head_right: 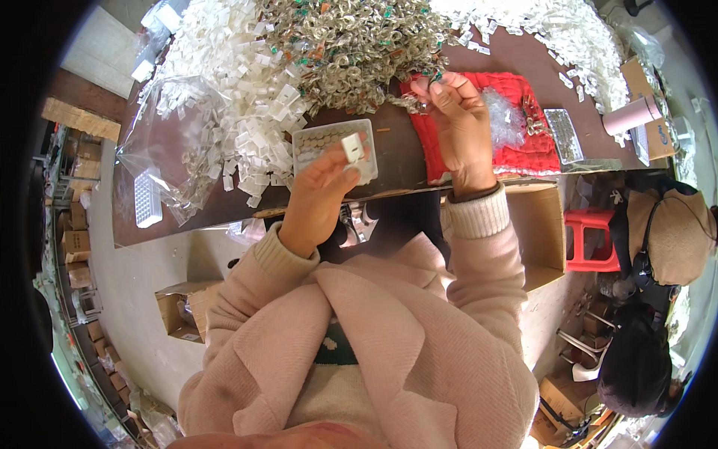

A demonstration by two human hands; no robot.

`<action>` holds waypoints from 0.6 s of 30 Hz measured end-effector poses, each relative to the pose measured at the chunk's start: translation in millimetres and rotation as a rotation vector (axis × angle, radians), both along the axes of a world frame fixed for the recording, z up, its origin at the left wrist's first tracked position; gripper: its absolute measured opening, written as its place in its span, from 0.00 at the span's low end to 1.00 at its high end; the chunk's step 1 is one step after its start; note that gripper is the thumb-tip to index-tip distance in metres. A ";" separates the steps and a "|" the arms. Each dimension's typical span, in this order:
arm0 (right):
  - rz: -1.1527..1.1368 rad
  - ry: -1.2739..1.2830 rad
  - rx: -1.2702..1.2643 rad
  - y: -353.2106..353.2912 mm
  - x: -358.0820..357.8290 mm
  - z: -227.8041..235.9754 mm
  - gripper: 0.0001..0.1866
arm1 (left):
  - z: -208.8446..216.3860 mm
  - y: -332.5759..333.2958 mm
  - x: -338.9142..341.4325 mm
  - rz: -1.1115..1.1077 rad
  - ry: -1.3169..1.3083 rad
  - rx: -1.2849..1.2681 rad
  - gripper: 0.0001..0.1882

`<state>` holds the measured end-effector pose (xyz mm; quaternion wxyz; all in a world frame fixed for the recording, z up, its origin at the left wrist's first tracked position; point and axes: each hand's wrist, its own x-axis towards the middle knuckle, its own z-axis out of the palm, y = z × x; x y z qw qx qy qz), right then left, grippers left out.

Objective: The person repeatedly picks small white plastic pieces and metallic ornaments from a table, attaches them together by hand, and places the assembled units into a white tray. The person occasionally uses a small flashlight to illuminate the pieces during assembly.

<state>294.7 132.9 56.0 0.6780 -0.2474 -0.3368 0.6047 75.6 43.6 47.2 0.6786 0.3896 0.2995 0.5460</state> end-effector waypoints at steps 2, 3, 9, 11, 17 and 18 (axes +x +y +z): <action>0.037 0.050 0.015 -12.5 -6.8 10.4 0.08 | 3.7 12.7 10.9 -0.011 0.021 0.065 0.18; 0.050 0.053 0.001 -18.9 -10.2 15.7 0.08 | 5.2 17.6 16.4 -0.025 -0.003 0.076 0.18; 0.103 0.058 0.030 -45.2 -22.2 32.3 0.07 | 6.4 26.3 30.8 -0.181 -0.256 -0.016 0.17; 0.044 0.017 0.064 -46.7 -21.4 31.7 0.07 | 4.7 25.3 26.4 -0.168 -0.261 -0.006 0.16; -0.009 -0.010 0.016 -50.3 -18.6 23.8 0.08 | -0.2 20.5 21.7 -0.126 -0.296 -0.011 0.16; -0.031 -0.037 0.031 -51.7 -20.4 22.0 0.08 | -0.3 20.1 23.2 -0.122 -0.308 -0.007 0.16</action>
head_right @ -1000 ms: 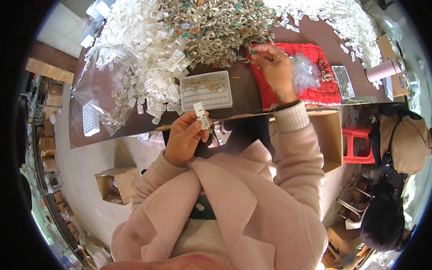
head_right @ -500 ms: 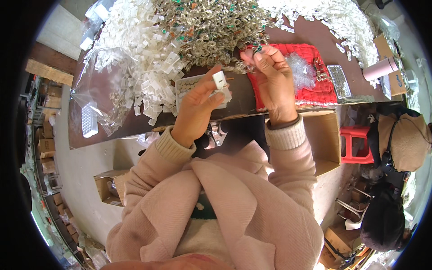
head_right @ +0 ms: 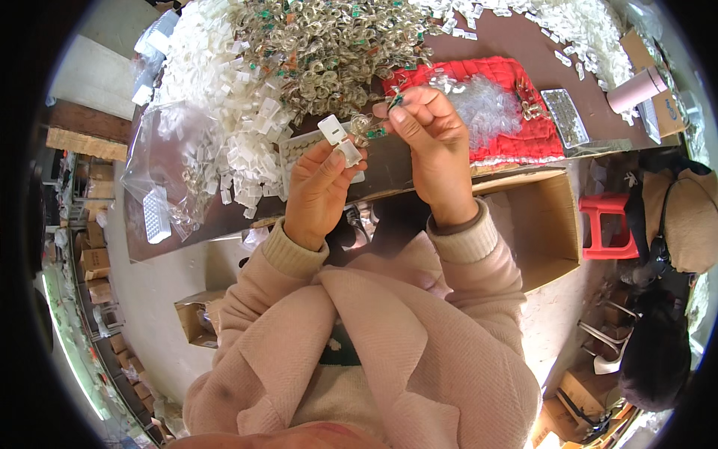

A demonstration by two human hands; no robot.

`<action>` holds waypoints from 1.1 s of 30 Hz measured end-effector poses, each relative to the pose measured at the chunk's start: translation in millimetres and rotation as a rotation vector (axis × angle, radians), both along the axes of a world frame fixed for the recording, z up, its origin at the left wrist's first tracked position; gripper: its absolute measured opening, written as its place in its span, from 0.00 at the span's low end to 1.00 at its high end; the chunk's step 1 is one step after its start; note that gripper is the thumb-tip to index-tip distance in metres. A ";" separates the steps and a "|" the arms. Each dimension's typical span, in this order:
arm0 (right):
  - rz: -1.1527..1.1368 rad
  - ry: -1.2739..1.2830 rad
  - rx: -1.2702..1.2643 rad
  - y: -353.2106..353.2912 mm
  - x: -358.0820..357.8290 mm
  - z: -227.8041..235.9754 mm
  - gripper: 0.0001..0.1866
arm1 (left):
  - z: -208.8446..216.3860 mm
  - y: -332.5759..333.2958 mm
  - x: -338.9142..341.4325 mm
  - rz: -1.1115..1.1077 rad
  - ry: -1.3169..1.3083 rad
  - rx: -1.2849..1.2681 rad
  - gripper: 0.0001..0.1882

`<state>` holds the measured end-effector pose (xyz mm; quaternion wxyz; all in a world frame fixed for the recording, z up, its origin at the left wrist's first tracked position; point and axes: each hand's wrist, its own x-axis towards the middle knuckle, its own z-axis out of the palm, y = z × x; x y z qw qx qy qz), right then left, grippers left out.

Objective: The person repeatedly picks small white plastic pieces and metallic ornaments from a table, attaches them together by hand, and places the assembled units into a white tray. The person occasionally uses a small flashlight to illuminate the pieces during assembly.

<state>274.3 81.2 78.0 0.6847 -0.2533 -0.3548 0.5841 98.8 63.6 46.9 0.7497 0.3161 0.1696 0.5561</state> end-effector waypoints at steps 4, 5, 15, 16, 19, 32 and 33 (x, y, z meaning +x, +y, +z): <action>-0.103 -0.172 0.076 -6.8 -9.1 -7.7 0.08 | 0.6 -1.6 8.6 0.001 -0.021 -0.047 0.15; -0.116 -0.187 0.108 -6.7 -10.1 -9.4 0.08 | 0.9 -3.1 10.5 -0.010 -0.015 -0.056 0.15; -0.123 -0.286 0.186 -4.7 3.6 -14.4 0.07 | 11.6 -2.5 12.5 -0.010 0.117 -0.056 0.15; -0.120 -0.317 0.191 -5.9 3.2 -14.5 0.08 | 12.9 -2.2 12.2 -0.003 0.186 -0.007 0.15; -0.075 -0.319 0.178 -9.7 1.6 -14.5 0.09 | 14.5 -2.2 11.7 0.036 0.359 0.080 0.13; 0.018 -0.152 0.021 -9.9 9.2 -16.1 0.06 | 3.3 0.6 6.4 0.088 0.283 0.188 0.15; 0.000 -0.150 0.028 -9.9 9.5 -16.0 0.06 | 3.5 0.0 5.9 0.071 0.273 0.195 0.15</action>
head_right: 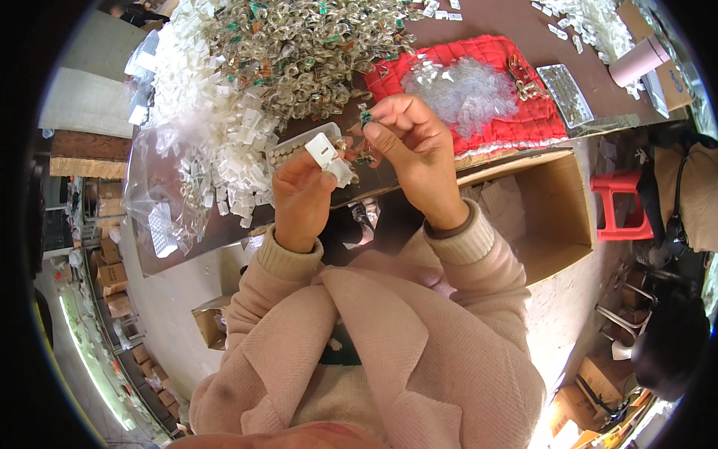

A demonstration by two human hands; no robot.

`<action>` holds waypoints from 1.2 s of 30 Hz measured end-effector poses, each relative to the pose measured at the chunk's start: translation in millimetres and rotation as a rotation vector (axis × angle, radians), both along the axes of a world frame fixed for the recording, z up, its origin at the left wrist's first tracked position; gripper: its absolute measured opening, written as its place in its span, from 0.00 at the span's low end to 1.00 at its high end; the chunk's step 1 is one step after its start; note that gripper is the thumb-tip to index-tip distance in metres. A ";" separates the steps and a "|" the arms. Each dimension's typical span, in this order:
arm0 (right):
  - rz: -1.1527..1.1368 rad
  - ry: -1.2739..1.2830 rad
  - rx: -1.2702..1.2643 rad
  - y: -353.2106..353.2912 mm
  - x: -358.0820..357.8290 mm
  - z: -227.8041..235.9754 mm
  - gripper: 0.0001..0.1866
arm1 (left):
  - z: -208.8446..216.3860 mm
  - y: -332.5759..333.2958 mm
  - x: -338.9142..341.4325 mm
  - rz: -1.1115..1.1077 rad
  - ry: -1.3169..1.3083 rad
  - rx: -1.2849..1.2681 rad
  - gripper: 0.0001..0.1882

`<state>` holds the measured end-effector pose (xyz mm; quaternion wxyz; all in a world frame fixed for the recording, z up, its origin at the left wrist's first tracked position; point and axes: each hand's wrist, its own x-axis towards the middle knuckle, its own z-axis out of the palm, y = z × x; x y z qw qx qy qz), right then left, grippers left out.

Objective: The person repeatedly picks small white plastic pieces and metallic ornaments from a table, attaches them together by hand, and places the assembled units into a white tray. The person occasionally uses a small flashlight to illuminate the pieces during assembly.

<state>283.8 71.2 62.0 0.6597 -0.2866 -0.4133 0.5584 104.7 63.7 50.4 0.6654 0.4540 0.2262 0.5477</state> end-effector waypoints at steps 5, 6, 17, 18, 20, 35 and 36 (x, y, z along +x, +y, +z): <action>-0.061 -0.009 -0.023 -0.6 3.1 -0.5 0.06 | 1.9 -4.1 -0.6 -0.059 -0.067 0.028 0.17; -0.060 -0.015 0.000 -0.7 3.0 -0.7 0.06 | 2.1 -5.5 -0.2 -0.055 -0.080 0.037 0.17; -0.336 -0.676 0.339 -6.2 0.8 8.9 0.19 | -8.2 -1.6 2.0 -0.055 -0.289 -0.225 0.16; -0.316 -0.727 0.379 -5.8 2.4 8.8 0.19 | -8.8 -2.4 2.2 -0.054 -0.284 -0.209 0.16; -0.302 -0.807 0.468 -2.0 4.4 7.4 0.18 | -9.1 -3.4 1.9 -0.091 -0.286 -0.193 0.16; -0.035 -0.423 -0.002 -2.6 13.7 -3.0 0.07 | -4.6 -3.5 -6.8 -0.063 0.071 -0.014 0.19; -0.016 -0.358 -0.067 -0.7 14.4 -3.9 0.07 | -4.7 -3.3 -7.7 -0.048 0.115 0.014 0.20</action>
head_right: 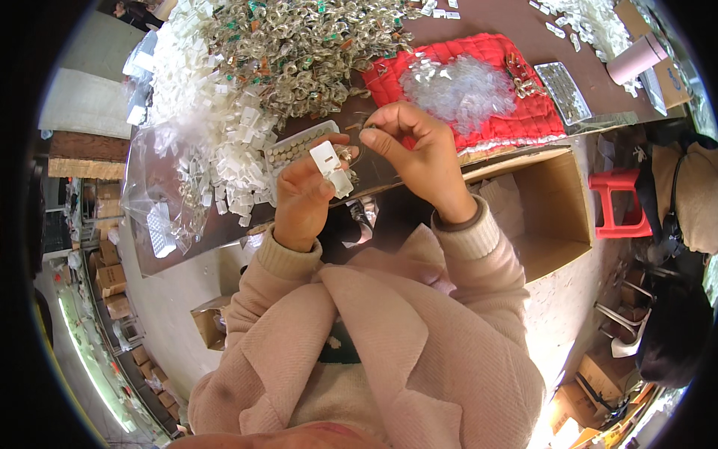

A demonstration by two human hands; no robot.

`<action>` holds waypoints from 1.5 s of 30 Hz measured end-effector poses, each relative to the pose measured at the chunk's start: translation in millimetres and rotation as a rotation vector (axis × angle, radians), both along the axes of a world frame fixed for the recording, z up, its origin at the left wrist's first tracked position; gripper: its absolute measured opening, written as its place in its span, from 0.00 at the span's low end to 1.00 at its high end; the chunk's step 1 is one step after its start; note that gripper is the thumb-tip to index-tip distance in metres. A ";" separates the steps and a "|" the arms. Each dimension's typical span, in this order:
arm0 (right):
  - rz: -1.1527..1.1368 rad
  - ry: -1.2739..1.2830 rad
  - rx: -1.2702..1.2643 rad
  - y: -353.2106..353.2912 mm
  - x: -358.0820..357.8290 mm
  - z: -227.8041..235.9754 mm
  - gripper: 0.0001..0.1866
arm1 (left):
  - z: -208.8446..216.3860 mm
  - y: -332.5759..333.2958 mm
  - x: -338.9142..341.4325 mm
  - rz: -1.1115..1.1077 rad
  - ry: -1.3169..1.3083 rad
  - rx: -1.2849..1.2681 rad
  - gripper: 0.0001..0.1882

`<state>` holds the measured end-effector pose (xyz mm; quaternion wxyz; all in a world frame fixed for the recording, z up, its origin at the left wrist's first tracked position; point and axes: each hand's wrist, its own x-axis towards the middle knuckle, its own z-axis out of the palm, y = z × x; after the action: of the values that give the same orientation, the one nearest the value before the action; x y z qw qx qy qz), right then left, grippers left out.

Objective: The person repeatedly picks small white plastic pieces and metallic ornaments from a table, attaches them together by hand, and places the assembled units into a white tray. The person occasionally uses a small flashlight to illuminate the pieces during assembly.

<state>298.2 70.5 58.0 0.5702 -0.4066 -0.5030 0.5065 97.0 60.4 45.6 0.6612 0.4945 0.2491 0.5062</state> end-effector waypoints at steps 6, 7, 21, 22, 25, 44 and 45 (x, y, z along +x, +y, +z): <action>-0.089 0.095 0.042 9.1 -3.6 -5.3 0.07 | -0.1 1.7 1.5 -0.046 0.065 0.051 0.20; -0.102 0.069 0.073 10.5 -5.1 -5.3 0.08 | 0.6 0.5 2.0 -0.031 0.043 0.001 0.18; -0.325 -0.462 0.125 39.9 -7.9 -36.1 0.13 | -7.2 -13.0 2.3 -0.014 0.011 -0.186 0.17; -0.349 -0.508 0.130 42.9 -9.4 -37.6 0.14 | -6.1 -12.7 2.6 -0.011 -0.040 -0.268 0.16; -0.371 -0.236 0.080 37.1 -14.5 -36.1 0.16 | -3.0 -12.3 4.7 0.117 0.003 -0.290 0.15; -0.103 0.306 -0.012 -7.8 -40.2 -5.0 0.10 | -9.8 -31.7 2.8 0.078 -0.027 -0.294 0.15; -0.155 0.209 0.061 -9.8 -40.6 -2.1 0.10 | -8.7 -32.0 -0.2 0.103 -0.053 -0.368 0.15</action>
<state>257.6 60.7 55.9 0.6690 -0.3719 -0.4231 0.4849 96.8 28.4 37.0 0.7201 0.3384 0.3449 0.4981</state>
